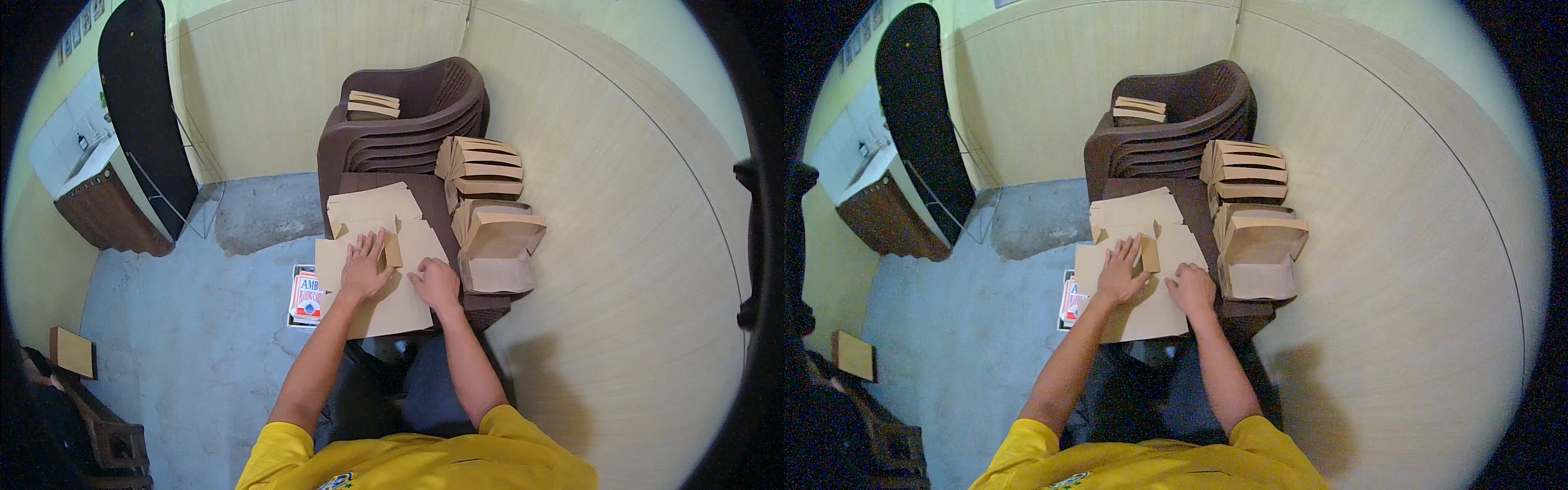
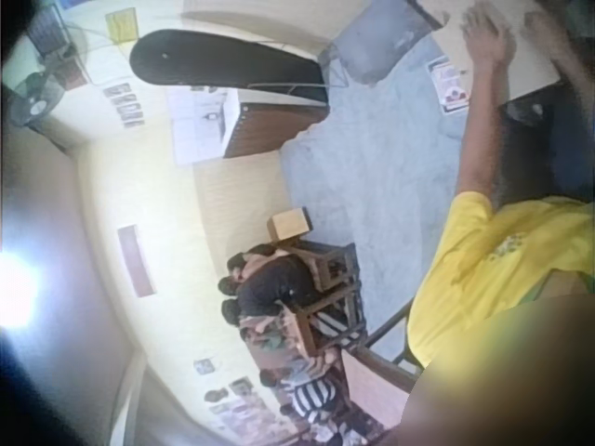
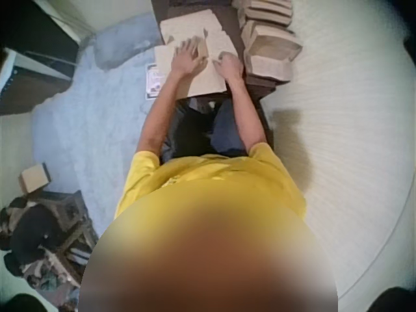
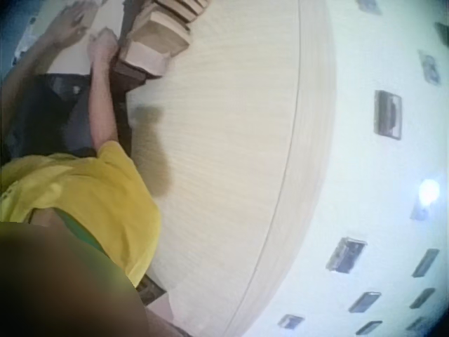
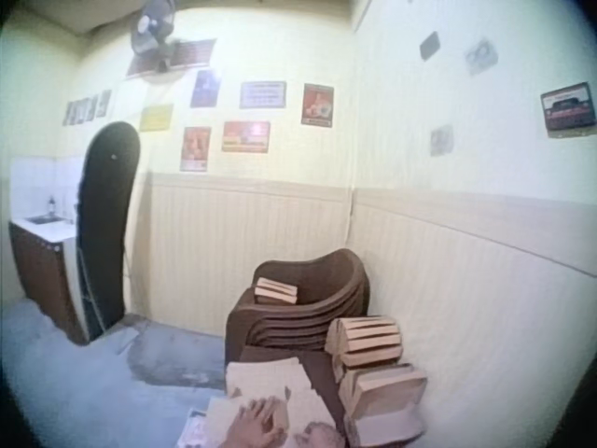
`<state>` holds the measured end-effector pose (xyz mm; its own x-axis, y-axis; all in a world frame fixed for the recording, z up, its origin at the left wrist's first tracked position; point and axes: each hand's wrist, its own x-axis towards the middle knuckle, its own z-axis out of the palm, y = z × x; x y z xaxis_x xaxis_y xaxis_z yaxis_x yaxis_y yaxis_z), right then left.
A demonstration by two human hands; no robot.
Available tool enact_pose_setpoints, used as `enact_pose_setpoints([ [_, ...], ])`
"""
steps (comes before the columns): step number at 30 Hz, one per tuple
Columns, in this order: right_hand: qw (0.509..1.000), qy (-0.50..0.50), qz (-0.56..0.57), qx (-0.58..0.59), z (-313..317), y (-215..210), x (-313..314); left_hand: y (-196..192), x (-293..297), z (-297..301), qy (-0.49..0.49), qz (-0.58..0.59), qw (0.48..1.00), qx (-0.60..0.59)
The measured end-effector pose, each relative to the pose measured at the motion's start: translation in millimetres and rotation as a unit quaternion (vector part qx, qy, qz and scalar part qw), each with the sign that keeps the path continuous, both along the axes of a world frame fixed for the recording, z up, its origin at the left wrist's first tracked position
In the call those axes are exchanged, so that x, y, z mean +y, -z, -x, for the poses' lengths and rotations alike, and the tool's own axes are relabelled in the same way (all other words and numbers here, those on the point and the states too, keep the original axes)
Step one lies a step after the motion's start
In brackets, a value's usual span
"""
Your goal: The person folds flat cardboard pieces into small boxes by hand, aligning edges and tucking flaps to form the box shape. Completed boxes are stacked on a nearby chair while additional flat pieces are taken from a pile on the table.
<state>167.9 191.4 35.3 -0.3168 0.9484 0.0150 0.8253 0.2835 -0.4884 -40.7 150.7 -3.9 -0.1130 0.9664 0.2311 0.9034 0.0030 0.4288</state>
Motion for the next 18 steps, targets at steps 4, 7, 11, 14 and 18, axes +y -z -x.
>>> enact_pose_setpoints([
  [4,0.996,0.011,-0.046,-0.07,11.3,-8.4,-25.1,0.4,-17.3,-8.8,0.037,-0.025,0.998,-0.054],
  [7,0.993,0.06,-0.064,-0.072,26.2,-11.2,-28.3,-2.0,-23.4,-20.7,0.042,0.025,0.998,0.034],
  [11,0.992,0.063,-0.072,-0.085,29.7,-8.4,-23.0,-4.8,-19.9,-29.9,0.023,0.02,0.999,0.039],
  [14,0.998,0.05,-0.011,-0.033,20.5,-6.0,-5.9,-5.5,-21.2,-30.6,0.017,0.029,0.998,0.061],
  [18,0.993,0.079,0.039,0.073,13.7,5.1,5.2,-2.5,-24.3,-32.5,0.012,0.017,0.997,0.073],
])
